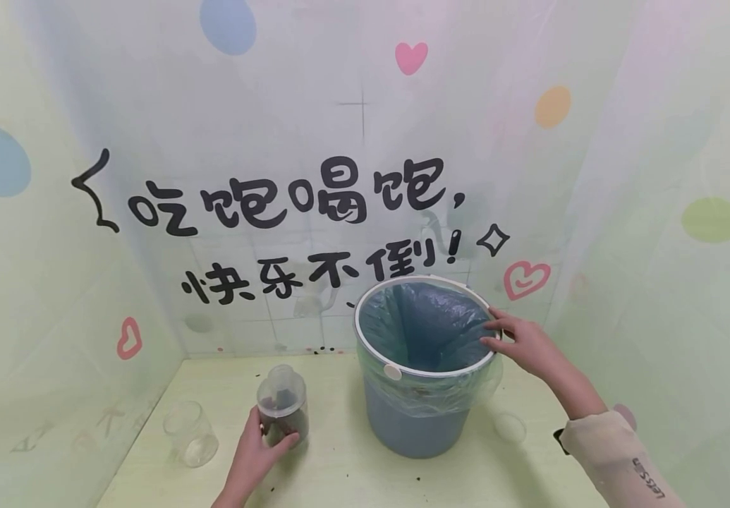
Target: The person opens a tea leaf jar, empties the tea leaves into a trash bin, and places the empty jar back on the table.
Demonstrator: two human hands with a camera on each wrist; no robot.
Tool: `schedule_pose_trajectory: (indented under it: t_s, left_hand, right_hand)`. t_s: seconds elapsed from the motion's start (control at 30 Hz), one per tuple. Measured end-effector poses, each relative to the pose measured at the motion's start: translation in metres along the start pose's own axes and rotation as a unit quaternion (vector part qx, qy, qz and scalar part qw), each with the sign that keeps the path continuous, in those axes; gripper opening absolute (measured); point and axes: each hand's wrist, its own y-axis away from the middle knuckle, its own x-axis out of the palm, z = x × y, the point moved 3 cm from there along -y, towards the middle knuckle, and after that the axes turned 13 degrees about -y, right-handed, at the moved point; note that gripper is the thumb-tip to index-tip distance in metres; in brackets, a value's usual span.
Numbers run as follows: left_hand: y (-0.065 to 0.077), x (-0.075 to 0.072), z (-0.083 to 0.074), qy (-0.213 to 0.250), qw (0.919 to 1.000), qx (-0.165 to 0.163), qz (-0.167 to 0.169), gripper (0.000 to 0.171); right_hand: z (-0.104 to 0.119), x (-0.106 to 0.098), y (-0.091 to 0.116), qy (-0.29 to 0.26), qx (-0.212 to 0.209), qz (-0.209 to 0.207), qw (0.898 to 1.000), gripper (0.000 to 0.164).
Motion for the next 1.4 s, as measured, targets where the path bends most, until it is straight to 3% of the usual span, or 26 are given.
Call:
schedule_pose_trajectory:
  t_s: [1.1, 1.4]
  left_hand:
    - [-0.025, -0.037, -0.043, 0.001, 0.9986, 0.048, -0.020, 0.094]
    - [-0.041, -0.055, -0.068, -0.010, 0.9978, 0.062, -0.024, 0.091]
  right_hand:
    - [-0.003, 0.000, -0.001, -0.002, -0.005, -0.005, 1.000, 0.040]
    - [-0.001, -0.002, -0.006, 0.006, -0.021, -0.002, 1.000, 0.043]
